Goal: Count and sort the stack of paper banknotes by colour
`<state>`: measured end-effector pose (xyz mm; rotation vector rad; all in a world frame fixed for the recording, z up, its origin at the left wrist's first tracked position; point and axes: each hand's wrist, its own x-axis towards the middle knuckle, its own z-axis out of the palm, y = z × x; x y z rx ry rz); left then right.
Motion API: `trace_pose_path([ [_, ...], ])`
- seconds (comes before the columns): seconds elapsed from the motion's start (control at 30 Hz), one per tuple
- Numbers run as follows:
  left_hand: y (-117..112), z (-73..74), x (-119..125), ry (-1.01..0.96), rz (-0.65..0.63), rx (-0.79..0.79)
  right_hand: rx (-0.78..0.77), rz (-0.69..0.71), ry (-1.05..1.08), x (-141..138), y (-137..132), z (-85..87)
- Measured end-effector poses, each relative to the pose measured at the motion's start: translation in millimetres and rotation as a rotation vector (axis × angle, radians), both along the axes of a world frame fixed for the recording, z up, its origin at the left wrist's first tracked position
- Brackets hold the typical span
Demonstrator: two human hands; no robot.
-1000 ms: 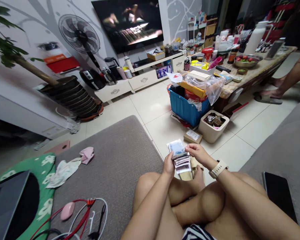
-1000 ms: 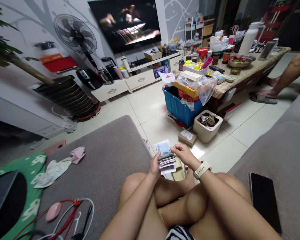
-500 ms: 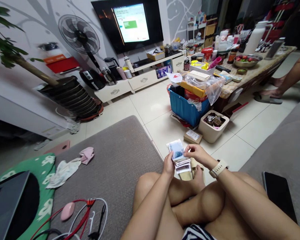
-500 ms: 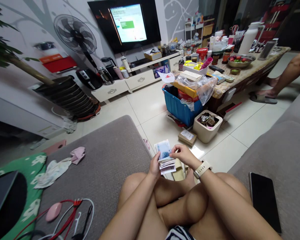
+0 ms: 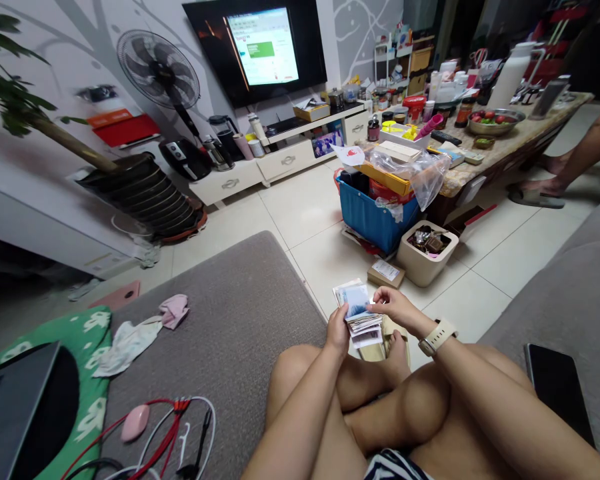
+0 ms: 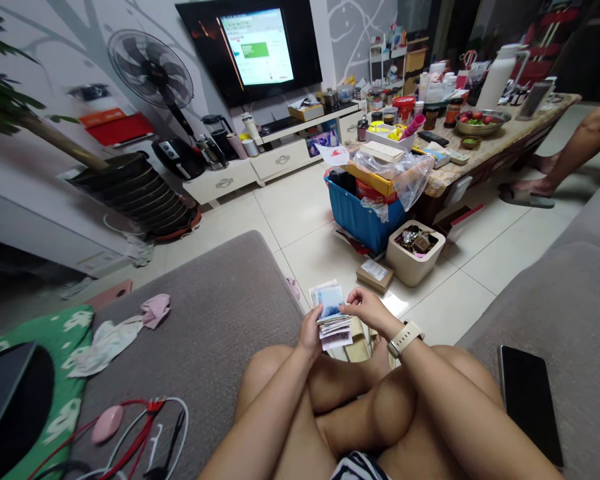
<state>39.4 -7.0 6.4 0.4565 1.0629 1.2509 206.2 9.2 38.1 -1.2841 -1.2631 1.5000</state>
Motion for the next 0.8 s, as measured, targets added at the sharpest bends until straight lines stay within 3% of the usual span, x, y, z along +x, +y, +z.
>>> trace_pose_path([
  [0.3, 0.0, -4.8, 0.5, -0.02, -0.056, 0.016, -0.002, -0.058, -0.003, -1.2, 2.4, -3.7],
  [0.8, -1.7, -0.5, 1.5, -0.014, -0.073, 0.018, 0.003, -0.07, -0.034, -1.6, 2.7, -6.3],
])
